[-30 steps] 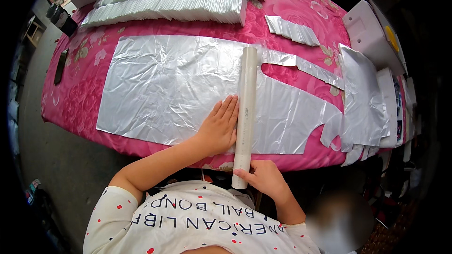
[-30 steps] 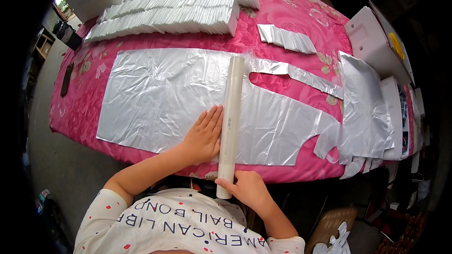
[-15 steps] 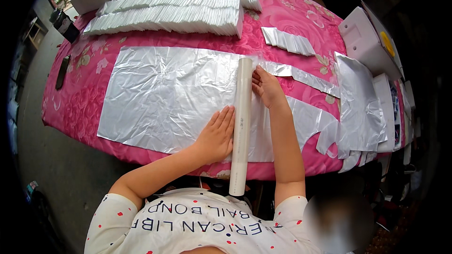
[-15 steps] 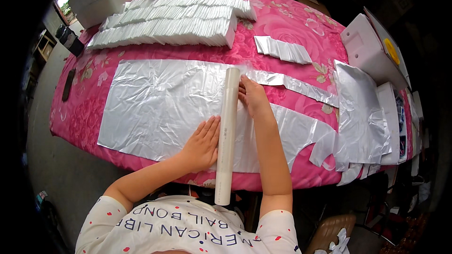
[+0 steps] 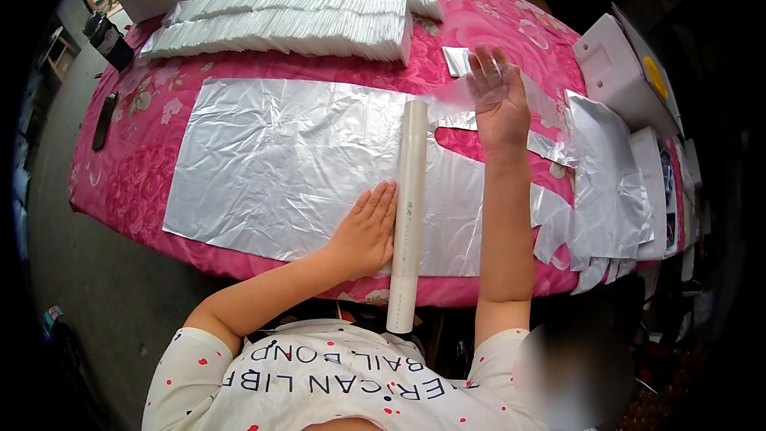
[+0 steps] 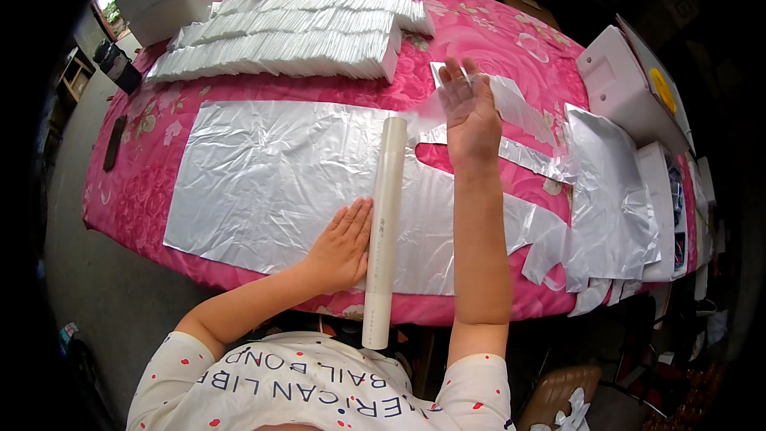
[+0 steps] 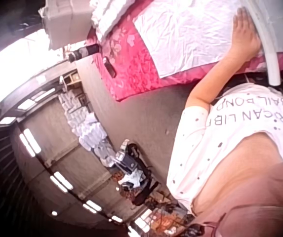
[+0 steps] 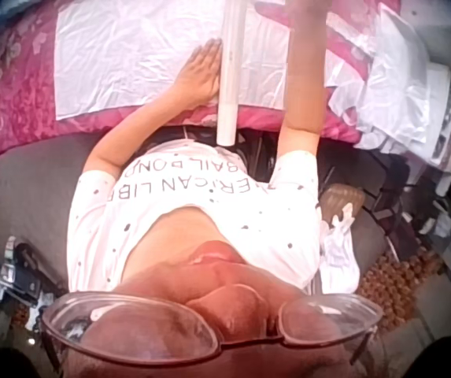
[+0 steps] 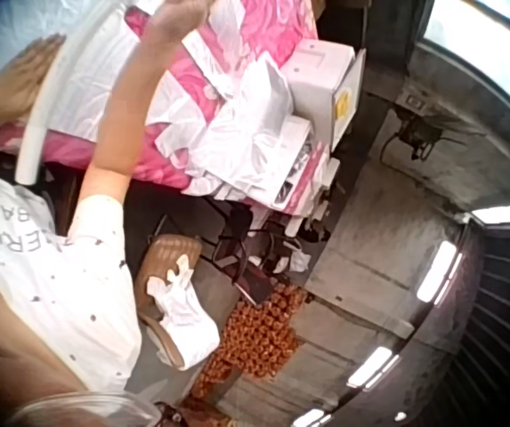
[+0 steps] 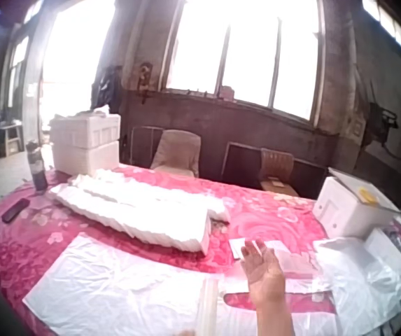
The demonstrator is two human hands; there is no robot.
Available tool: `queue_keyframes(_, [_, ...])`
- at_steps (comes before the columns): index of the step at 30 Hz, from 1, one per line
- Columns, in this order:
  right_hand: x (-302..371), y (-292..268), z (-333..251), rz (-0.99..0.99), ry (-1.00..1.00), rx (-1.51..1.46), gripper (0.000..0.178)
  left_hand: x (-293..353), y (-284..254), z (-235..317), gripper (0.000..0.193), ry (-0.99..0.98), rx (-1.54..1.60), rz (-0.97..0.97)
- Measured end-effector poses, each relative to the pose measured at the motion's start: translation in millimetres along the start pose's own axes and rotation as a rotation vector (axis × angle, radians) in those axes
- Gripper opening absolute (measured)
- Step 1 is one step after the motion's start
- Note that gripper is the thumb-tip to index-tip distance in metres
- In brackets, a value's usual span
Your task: The person wraps small white rectangular items in clear plastic film on a pink floral tablecloth. They unroll the film, place an item on it, fold the film around the item, and set the wrapped item aside. The process is repeated multiple times.
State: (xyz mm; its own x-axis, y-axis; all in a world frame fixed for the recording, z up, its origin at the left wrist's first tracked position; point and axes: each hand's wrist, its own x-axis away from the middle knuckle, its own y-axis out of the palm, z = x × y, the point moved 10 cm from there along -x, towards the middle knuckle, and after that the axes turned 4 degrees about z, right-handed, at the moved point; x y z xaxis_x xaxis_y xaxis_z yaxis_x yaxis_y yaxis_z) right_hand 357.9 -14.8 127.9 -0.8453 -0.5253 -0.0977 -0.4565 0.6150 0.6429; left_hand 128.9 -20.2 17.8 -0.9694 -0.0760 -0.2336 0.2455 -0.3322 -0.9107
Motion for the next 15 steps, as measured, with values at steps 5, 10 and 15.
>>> queue_keyframes(5, [51,112,96,-0.358,-0.133,0.619,0.046,-4,4,6,0.062,0.038,0.007,-0.068])
queue_keyframes(10, [104,149,222,-0.667,-0.047,1.386,0.05,2,-18,15,0.071,0.152,-0.077,0.186])
queue_keyframes(15, [151,173,270,-0.889,-0.139,1.464,0.065,1,-13,10,0.067,0.088,0.008,0.128])
